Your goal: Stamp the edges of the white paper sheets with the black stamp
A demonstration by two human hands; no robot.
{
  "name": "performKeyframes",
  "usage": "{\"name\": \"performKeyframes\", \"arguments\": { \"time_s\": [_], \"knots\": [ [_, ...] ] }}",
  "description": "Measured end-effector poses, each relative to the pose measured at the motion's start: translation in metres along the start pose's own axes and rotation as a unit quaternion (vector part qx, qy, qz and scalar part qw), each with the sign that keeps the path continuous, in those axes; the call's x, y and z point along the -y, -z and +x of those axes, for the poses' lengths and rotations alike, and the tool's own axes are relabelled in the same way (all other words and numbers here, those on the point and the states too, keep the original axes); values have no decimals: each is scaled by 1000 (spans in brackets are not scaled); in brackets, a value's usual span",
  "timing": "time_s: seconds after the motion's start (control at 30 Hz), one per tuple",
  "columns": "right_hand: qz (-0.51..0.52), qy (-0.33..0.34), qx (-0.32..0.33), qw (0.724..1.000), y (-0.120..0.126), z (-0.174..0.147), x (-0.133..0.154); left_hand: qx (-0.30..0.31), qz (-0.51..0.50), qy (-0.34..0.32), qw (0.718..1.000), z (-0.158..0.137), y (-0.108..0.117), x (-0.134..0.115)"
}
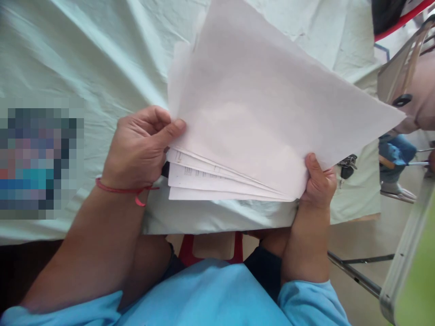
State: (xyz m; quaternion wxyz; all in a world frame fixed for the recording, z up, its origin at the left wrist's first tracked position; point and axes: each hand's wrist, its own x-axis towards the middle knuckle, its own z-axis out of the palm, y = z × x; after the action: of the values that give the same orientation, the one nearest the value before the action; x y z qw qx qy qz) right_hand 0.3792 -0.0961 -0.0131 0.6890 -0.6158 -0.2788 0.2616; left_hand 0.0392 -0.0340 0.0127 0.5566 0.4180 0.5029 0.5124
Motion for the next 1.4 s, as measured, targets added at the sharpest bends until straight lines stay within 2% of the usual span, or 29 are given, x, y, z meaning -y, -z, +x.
{"name": "performKeyframes", "arguments": {
  "time_s": [0.13,0.37,0.53,0.77,0.83,1.13,1.4],
  "knots": [
    [-9,-14,-4,1000,-1,-2,0,-19,23,-4,1000,-2,-1,-5],
    [-7,-12,-8,1000,1,-1,-2,-18,40,-4,999,-3,-1,-5],
    [9,13,-6,1000,1,3,-3,32,15,36,999,-2,-1,-3],
    [52,52,-40,996,-1,10,-5,125,62,80,987,1,4,-10],
    [58,50,-37,996,-1,10,-6,136,69,81,985,1,6,-11],
    [57,41,1,998,2,8,-5,59,91,30,994,6,9,4],
    [53,23,0,998,0,2,-4,44,74,-10,996,13,16,21]
  ]
}}
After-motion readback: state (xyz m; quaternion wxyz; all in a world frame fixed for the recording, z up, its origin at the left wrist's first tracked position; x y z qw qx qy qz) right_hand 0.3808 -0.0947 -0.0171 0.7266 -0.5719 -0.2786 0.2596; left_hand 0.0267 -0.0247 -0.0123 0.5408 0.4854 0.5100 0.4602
